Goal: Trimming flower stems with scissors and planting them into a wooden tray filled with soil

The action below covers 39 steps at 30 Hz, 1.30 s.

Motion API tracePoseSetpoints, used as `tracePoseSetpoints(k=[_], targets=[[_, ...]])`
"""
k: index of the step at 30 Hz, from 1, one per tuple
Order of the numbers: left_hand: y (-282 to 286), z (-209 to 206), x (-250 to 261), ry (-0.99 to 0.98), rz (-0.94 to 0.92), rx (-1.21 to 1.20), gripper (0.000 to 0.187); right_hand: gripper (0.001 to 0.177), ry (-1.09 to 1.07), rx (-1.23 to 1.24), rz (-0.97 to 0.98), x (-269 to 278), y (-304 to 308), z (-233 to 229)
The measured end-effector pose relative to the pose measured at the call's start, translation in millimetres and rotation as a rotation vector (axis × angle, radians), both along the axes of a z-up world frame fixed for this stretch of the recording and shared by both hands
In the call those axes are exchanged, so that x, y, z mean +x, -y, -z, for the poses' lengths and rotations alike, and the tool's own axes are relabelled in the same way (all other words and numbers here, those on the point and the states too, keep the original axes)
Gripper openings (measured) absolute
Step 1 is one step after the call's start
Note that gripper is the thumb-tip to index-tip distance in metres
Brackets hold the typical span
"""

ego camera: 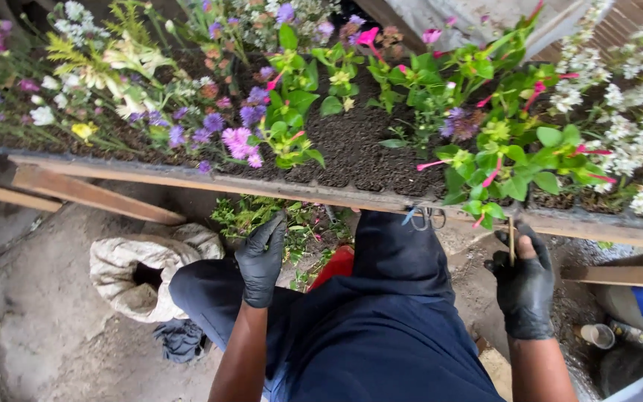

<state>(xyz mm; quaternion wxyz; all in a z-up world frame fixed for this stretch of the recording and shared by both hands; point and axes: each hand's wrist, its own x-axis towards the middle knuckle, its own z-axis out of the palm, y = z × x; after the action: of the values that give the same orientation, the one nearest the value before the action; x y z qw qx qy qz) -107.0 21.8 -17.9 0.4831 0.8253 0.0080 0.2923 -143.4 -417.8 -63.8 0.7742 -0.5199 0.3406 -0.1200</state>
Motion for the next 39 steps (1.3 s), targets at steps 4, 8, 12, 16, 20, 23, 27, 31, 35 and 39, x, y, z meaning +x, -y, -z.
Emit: tracePoseSetpoints(k=[4,8,12,16,20,23,27,31,35,39], targets=[[-32.4,6.8,-16.4,-0.027,-0.056,0.049,0.025,0.027,-0.027,0.103,-0.095,-31.6,-1.1,-5.6],[-57.5,30.2,-27.0,-0.11,-0.179,-0.163,0.023,0.031,-0.089,0.073,-0.137,-28.2,-0.7,-5.2],[-75.3,35.0,-27.3,-0.154,-0.217,-0.189,0.022,0.039,-0.035,0.142,-0.248,-5.2,9.7,1.9],[-96.8,33.7,-23.6,-0.193,-0.317,-0.288,0.022,0.024,-0.052,0.205,-0.183,2.5,15.9,13.1],[-138.9,48.2,-20.6,-0.333,-0.517,-0.516,0.025,0.064,0.007,0.301,-0.355,-15.5,16.3,29.2],[-164.1,52.3,-23.6,-0.266,-0.604,-0.568,0.024,0.066,0.02,0.411,-0.48,-37.7,-5.5,32.0],[-200.7,77.1,-18.5,-0.227,-0.7,-0.614,0.022,0.047,-0.263,-0.052,-0.518,-40.6,-63.0,19.8],[-235.0,107.9,-15.8,-0.203,-0.708,-0.607,0.024,0.018,-0.461,-0.395,-0.655,-10.8,-125.0,-18.8],[-260.1,121.6,-6.4,-0.235,-0.734,-0.58,0.018,0.023,-0.418,-0.662,-1.037,37.2,-198.4,-44.3],[-284.5,136.2,9.4,-0.184,-0.726,-0.626,0.021,0.026,-0.371,-0.578,-1.289,72.9,-277.5,-32.3]])
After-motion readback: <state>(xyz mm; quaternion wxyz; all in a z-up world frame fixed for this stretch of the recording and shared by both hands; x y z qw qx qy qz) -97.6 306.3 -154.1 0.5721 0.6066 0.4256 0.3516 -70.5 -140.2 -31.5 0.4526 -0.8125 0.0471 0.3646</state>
